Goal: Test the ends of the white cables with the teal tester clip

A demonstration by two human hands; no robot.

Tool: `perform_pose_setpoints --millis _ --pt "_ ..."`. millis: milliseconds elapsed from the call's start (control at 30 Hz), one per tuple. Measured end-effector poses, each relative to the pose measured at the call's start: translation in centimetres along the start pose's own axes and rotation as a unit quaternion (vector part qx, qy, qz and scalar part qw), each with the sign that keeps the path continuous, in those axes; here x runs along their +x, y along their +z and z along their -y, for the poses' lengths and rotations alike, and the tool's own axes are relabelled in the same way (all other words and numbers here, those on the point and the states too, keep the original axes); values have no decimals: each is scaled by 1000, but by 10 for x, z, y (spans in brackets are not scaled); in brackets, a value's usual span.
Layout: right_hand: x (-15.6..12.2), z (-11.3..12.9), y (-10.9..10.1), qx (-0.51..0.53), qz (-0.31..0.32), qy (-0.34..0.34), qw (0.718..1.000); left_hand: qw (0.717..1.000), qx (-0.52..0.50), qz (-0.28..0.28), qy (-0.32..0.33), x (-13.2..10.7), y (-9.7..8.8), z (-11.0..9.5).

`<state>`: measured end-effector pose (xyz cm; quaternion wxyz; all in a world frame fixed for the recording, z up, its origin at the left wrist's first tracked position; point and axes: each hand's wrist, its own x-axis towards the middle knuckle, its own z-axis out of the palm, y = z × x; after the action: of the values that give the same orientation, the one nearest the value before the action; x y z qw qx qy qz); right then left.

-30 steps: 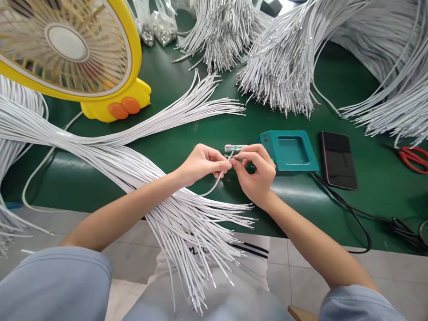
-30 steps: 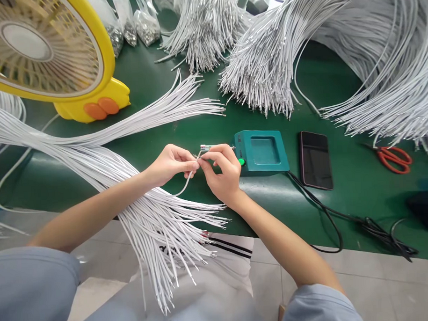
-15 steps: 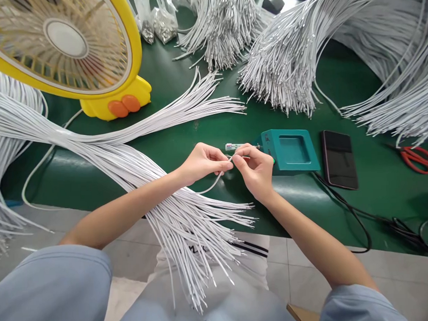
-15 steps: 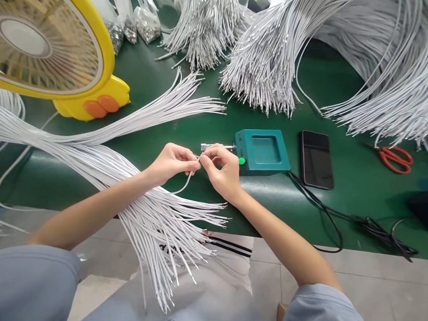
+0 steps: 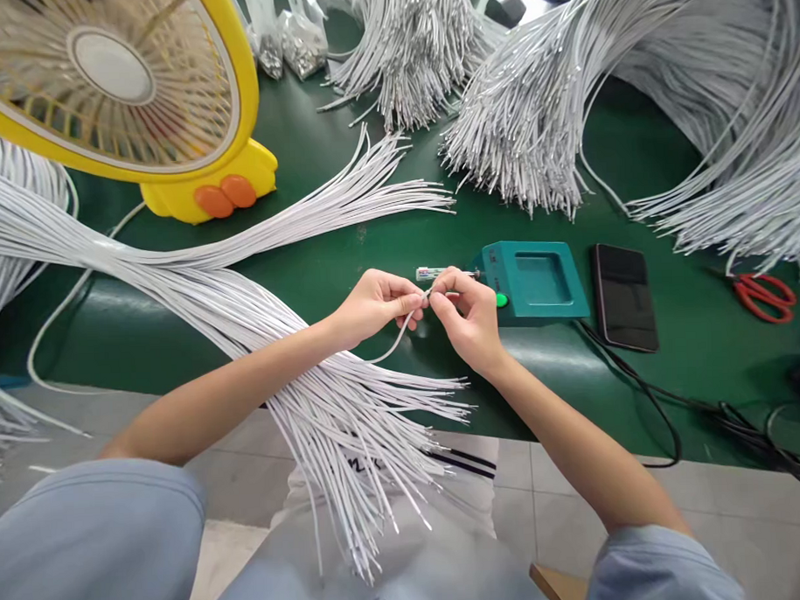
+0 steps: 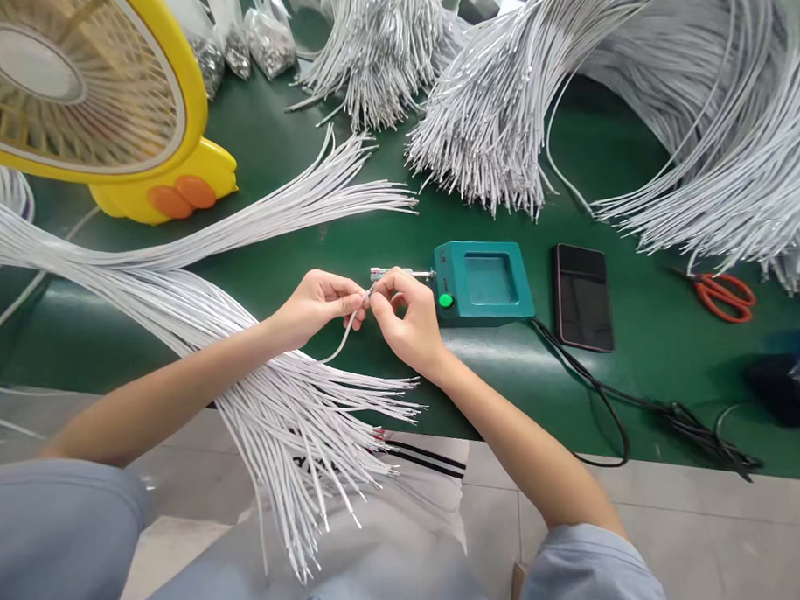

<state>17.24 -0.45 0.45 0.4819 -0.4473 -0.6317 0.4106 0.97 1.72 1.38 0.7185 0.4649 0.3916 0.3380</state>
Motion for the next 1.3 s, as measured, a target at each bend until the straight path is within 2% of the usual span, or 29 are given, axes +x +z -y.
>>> perform_pose_setpoints --millis 167,333,433,733,867,1033,1167,1300 --pt "0 -2 -1 27 -62 12 998 1000 -10 -3 -3 0 -2 1" --pt "0 -9 -1 102 -3 32 994 1000 5 9 12 0 -3 0" --pt "-1 -11 -1 118 7 23 993 1000 11 12 22 0 -2 0" --pt "-2 -6 -3 37 -43 -67 996 999 47 -9 21 -1 -2 -4" --pt "-2 -7 -4 22 -62 -85 994 999 44 -17 23 -1 -4 -4" --pt "-2 -6 -3 35 -85 -55 994 999 39 -20 23 -1 -3 -5" --pt "0 -3 -1 35 -61 -11 997 999 36 -24 22 -2 -1 -7" --pt "1 -2 1 26 -59 -7 998 999 36 -24 23 -1 0 -6"
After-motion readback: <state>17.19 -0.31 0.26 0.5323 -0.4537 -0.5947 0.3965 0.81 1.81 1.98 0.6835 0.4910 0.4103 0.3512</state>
